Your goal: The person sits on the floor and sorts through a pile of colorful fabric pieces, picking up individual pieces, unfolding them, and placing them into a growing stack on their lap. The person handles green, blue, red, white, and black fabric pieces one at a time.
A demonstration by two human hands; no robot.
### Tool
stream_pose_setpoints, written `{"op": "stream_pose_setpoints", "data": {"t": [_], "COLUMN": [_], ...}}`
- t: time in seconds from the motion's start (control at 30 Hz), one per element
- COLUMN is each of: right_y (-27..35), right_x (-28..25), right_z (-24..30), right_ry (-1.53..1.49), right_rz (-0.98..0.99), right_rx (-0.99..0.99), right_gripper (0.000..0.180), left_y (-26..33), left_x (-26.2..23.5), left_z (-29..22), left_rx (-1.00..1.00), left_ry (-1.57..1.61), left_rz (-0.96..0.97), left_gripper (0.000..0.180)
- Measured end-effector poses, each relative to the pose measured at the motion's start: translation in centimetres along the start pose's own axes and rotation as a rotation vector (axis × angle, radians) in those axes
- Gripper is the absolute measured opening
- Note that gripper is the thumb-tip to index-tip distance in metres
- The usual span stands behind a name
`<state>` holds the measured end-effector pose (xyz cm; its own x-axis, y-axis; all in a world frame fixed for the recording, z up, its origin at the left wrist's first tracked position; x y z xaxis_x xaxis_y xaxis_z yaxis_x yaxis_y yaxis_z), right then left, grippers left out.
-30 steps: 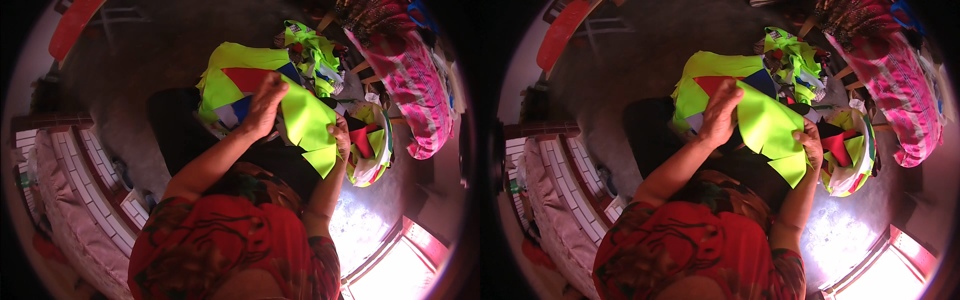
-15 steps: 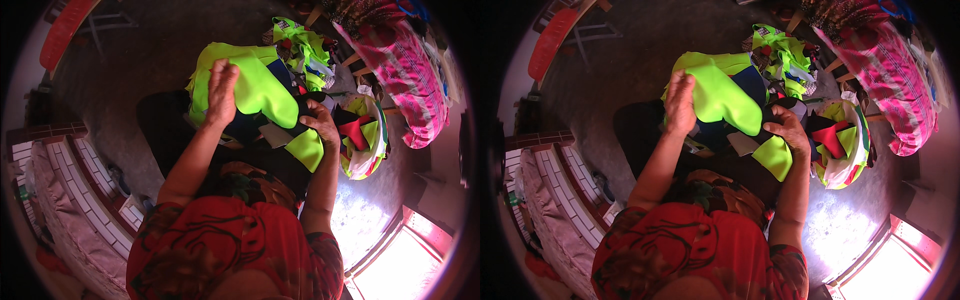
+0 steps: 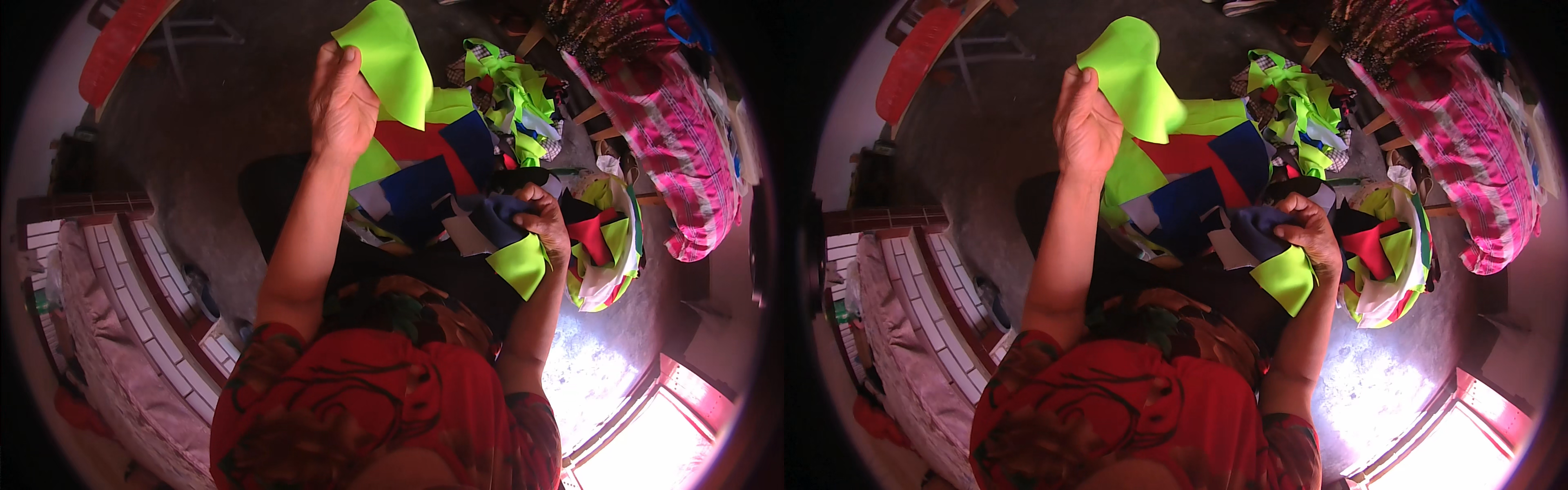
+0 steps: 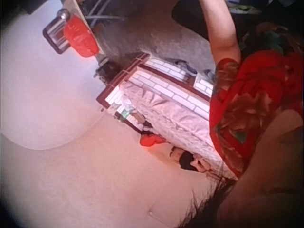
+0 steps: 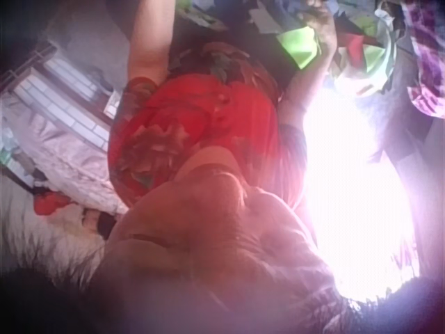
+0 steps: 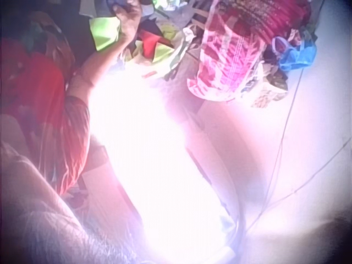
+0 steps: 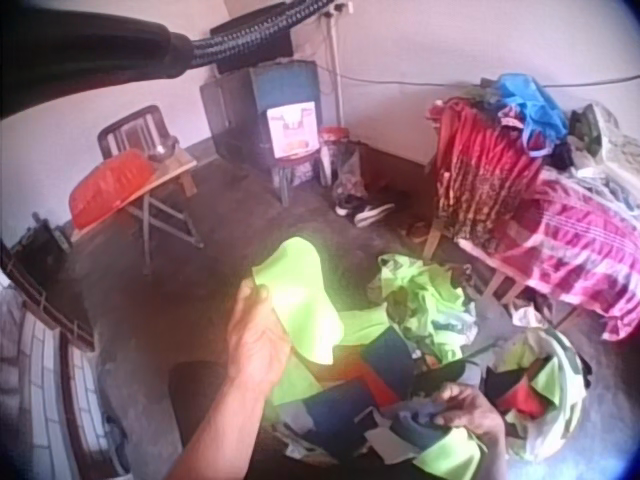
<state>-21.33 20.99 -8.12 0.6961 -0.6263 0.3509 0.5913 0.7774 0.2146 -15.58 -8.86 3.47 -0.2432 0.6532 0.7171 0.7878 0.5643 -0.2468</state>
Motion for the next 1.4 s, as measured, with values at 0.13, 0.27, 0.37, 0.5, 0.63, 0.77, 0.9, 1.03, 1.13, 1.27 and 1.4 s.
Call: {"op": "stream_pose_setpoints", "data": {"t": [0.13,0.27,0.37,0.5,0.63,0.77,0.9,1.03,1.13,1.27,1.4], "right_y": [0.1,0.2,0.1,0.1,0.2,0.5,0.4,0.6,0.7,0.9,0.9], "right_x": [-0.1,-0.1,-0.3,0.1,-0.2,-0.1,-1.6,-0.8,-2.0,-2.4,-1.4], "right_z": [0.3,0.2,0.1,0.4,0.3,0.6,0.2,0.7,0.4,0.4,0.6], "right_ry": [-0.007,-0.002,-0.006,0.004,0.009,-0.06,0.006,-0.15,-0.215,-0.251,-0.217], "right_rz": [0.002,-0.02,-0.028,-0.012,-0.017,-0.045,-0.078,-0.085,-0.125,-0.109,-0.112], "right_rx": [-0.026,-0.013,-0.016,-0.025,-0.023,-0.03,-0.072,-0.036,-0.083,-0.113,-0.086], "right_gripper": [0.023,0.023,0.023,0.023,0.023,0.023,0.022,0.025,0.026,0.026,0.028], "left_y": [1.7,6.0,8.7,8.1,7.2,6.7,6.6,7.9,9.8,12.2,12.4], "left_x": [-2.8,-16.0,-20.1,-20.3,-17.9,-19.2,-16.5,-11.9,-5.4,1.0,4.6], "left_z": [3.0,11.1,13.7,12.7,11.2,10.2,7.8,8.7,10.9,13.0,13.3], "left_rx": [-0.095,-0.288,-0.447,-0.349,-0.308,-0.295,0.011,-0.053,-0.318,-0.315,-0.369], "left_ry": [-0.002,-0.384,-0.446,-0.505,-0.505,-0.824,-1.309,-1.119,-0.961,-0.851,-0.774], "left_rz": [-0.059,-0.38,-0.501,-0.424,-0.363,-0.353,-0.241,-0.124,0.103,0.403,0.435], "left_gripper": [0.018,0.021,0.017,0.025,0.042,0.051,0.051,0.042,0.031,0.036,0.052]}}
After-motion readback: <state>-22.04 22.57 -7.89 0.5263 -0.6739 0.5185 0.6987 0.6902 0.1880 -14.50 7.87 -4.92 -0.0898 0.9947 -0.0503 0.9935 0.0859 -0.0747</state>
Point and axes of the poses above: each hand's wrist, its own y-axis away from the middle knuckle, its own x-axis out of the palm, z = x × y, the point moved 10 cm from there along -y, towards the middle knuckle, and after that the axes turned 2 degrees about y, right-handed, at the moved point
